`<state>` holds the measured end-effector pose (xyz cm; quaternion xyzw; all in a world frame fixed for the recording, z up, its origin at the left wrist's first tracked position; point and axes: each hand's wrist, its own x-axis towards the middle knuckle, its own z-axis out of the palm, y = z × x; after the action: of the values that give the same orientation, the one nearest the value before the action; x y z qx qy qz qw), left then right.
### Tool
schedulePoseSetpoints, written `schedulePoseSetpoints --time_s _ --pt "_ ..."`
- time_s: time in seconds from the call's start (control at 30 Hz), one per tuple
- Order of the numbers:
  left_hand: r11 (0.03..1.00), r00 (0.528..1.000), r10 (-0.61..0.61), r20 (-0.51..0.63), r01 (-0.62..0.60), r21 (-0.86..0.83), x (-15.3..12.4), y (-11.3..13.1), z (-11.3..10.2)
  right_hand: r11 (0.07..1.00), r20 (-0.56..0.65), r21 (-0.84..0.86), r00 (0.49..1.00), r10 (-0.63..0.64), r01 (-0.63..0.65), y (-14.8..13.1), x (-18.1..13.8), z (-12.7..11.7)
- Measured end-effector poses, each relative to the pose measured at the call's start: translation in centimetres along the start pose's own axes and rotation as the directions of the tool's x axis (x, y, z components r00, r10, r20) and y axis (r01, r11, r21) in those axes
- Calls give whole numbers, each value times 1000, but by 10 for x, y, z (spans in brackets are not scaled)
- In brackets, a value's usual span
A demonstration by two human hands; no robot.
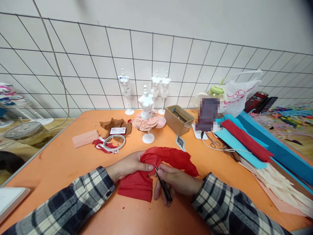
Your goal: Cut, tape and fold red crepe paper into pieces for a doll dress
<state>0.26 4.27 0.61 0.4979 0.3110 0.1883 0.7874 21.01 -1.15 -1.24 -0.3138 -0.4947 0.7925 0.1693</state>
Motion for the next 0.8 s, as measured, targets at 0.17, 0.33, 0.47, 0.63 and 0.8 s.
schedulePoseSetpoints --time_s 0.17,0.33,0.47,0.63,0.8 --pt "999 1000 18 9 -18 27 1 0 1 1000 -37 -12 999 -14 13 -2 0 2" --pt "999 999 30 11 -31 25 1 1 3 1000 -80 -14 997 -11 10 1 3 3" --pt "1000 1000 19 -8 -19 -1 1 0 3 1000 -146 -7 989 4 -5 2 4 5" --pt "998 991 22 -135 -29 -50 4 -5 -2 1000 -165 4 986 11 -10 3 4 5" --pt "999 983 -24 -180 15 -50 6 -5 -4 1000 -136 -2 991 14 -14 1 3 4"
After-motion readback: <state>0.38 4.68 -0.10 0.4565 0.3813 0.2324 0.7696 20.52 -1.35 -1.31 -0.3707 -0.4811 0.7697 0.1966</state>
